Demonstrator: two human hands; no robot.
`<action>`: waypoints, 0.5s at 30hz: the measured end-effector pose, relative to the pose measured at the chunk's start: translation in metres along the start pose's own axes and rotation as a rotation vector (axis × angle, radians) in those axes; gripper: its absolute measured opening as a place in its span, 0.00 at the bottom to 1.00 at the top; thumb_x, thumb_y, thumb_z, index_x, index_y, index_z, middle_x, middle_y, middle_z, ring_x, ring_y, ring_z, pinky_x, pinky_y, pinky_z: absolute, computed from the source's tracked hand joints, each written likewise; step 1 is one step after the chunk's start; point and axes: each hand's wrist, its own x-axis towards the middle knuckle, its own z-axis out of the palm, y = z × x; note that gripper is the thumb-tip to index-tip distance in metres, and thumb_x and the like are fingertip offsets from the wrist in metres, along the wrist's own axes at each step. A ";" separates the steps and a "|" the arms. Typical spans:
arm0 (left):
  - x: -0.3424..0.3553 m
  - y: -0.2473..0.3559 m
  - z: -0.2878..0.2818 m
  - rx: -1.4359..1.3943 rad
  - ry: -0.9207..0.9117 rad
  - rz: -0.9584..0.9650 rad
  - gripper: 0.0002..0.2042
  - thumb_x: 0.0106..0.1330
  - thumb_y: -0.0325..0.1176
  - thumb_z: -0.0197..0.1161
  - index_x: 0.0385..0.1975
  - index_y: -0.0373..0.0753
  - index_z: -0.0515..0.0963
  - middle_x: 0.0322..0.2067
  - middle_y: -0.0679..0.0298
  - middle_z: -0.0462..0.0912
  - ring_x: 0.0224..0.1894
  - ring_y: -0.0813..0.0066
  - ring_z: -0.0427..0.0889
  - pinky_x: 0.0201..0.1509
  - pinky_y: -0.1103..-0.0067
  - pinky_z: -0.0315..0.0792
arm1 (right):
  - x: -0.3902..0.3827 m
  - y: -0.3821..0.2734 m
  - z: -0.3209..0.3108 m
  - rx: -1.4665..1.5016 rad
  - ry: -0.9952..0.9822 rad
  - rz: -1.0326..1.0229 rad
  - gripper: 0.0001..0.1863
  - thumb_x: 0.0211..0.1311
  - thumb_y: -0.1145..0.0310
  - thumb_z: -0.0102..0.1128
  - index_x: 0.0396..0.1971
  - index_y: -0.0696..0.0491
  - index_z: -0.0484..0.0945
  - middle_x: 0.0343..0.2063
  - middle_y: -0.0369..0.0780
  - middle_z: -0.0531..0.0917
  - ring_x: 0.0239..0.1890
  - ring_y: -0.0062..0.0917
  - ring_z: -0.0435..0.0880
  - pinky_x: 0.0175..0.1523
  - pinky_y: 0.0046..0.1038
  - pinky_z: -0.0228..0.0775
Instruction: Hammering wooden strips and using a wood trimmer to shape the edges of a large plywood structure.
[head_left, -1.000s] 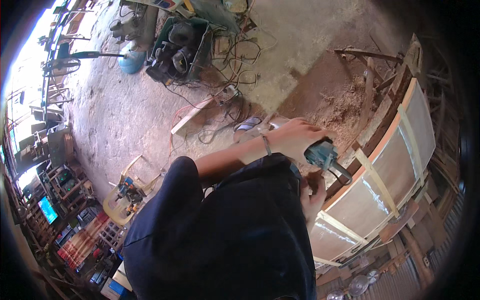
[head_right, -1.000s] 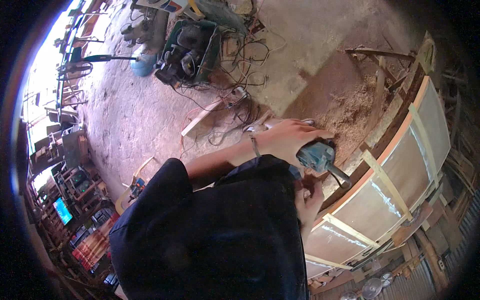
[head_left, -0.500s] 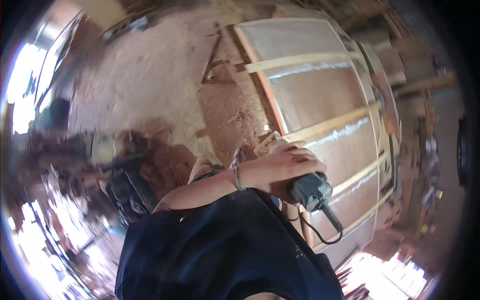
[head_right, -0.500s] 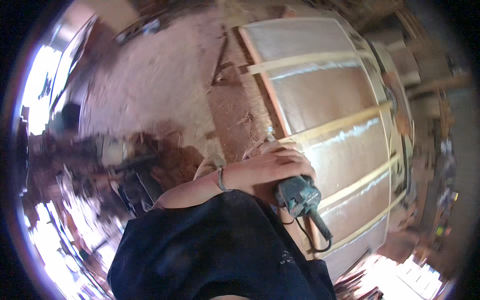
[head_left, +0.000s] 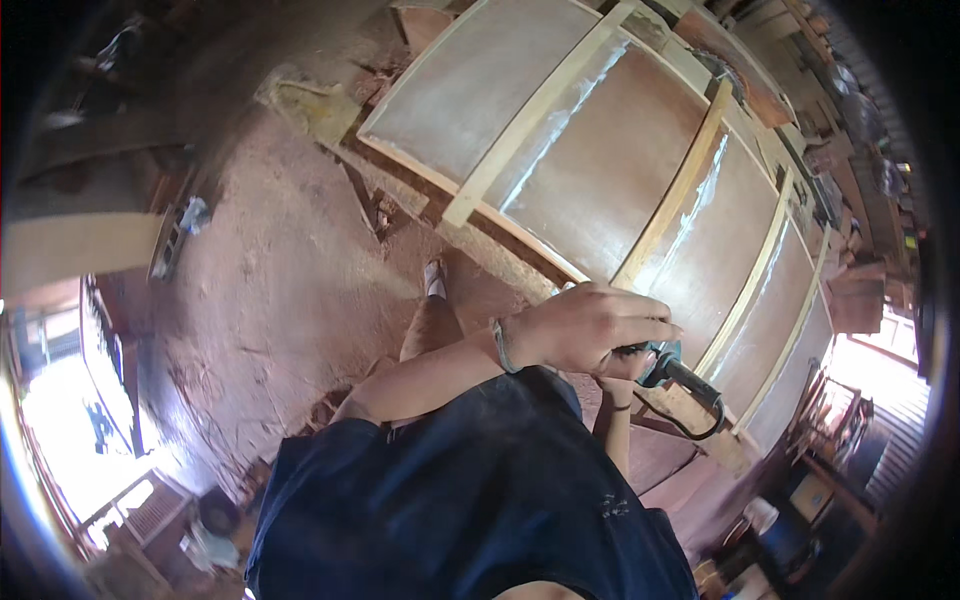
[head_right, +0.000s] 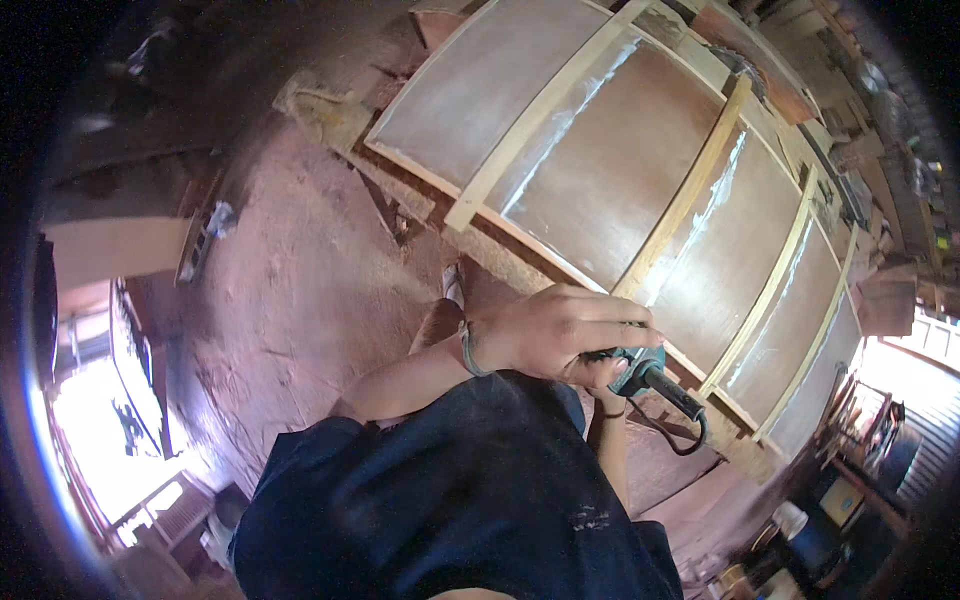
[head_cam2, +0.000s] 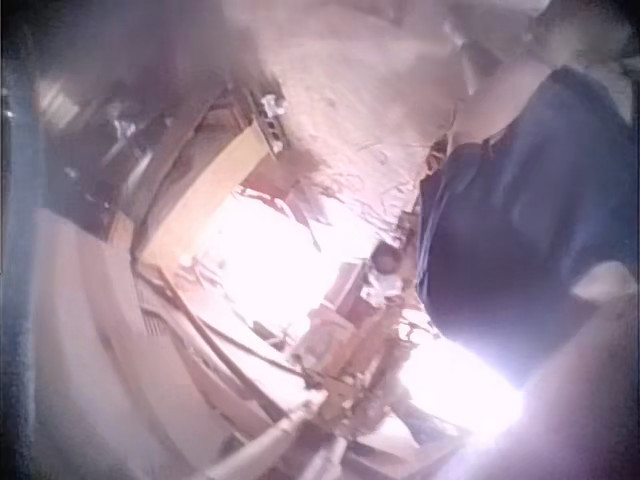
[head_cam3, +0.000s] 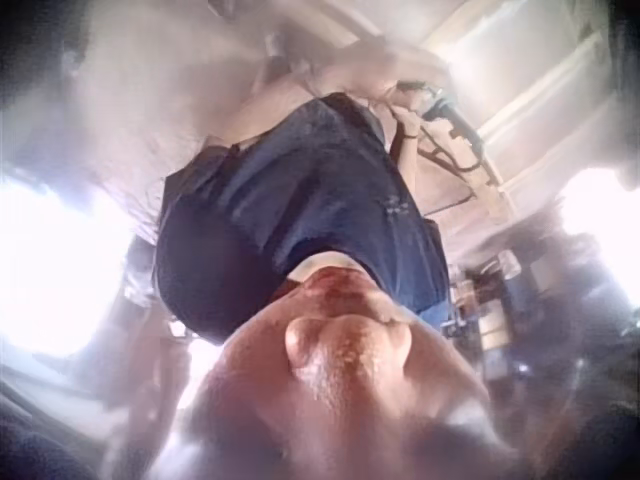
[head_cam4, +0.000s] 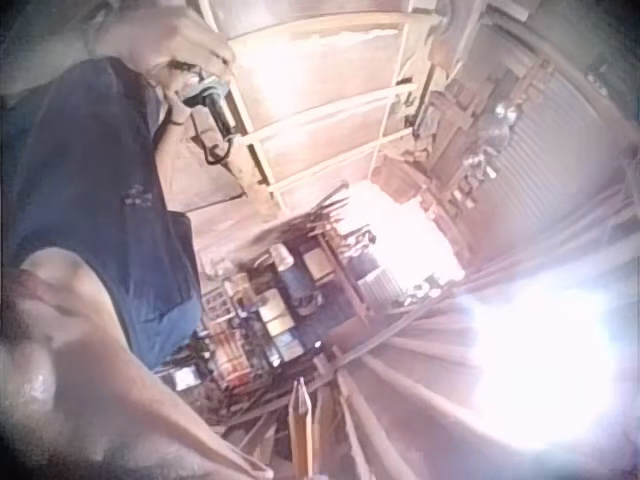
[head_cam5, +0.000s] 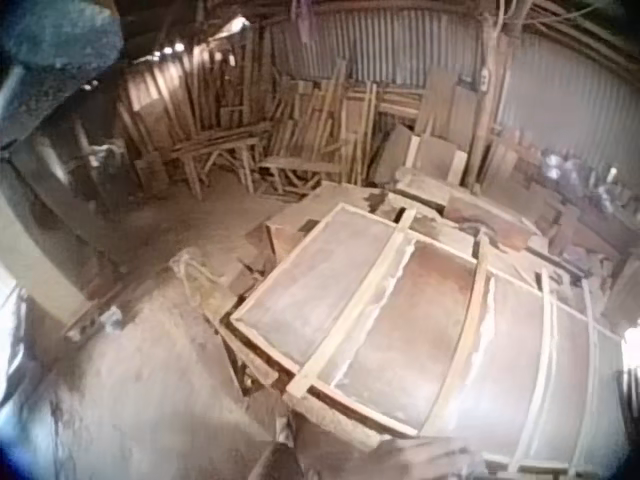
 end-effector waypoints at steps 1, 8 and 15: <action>-0.007 -0.009 -0.018 -0.014 -0.007 0.003 0.20 0.59 0.36 0.61 0.52 0.38 0.78 0.48 0.55 0.80 0.45 0.57 0.83 0.49 0.69 0.79 | 0.001 -0.004 0.017 0.031 0.016 -0.002 0.40 0.47 0.64 0.78 0.57 0.60 0.66 0.47 0.42 0.79 0.44 0.28 0.80 0.48 0.27 0.74; -0.030 -0.037 -0.115 -0.137 -0.097 -0.036 0.37 0.59 0.60 0.63 0.61 0.40 0.68 0.48 0.55 0.81 0.44 0.55 0.84 0.48 0.68 0.79 | 0.017 -0.041 0.104 0.238 0.200 -0.093 0.40 0.47 0.65 0.78 0.57 0.60 0.66 0.47 0.42 0.80 0.45 0.28 0.81 0.49 0.27 0.75; -0.004 -0.116 -0.140 -0.011 -0.140 -0.108 0.39 0.38 0.47 0.78 0.56 0.49 0.73 0.44 0.62 0.83 0.45 0.63 0.84 0.50 0.71 0.81 | 0.107 -0.067 0.141 0.148 0.333 -0.323 0.39 0.46 0.72 0.77 0.59 0.60 0.65 0.49 0.44 0.80 0.48 0.26 0.81 0.51 0.28 0.76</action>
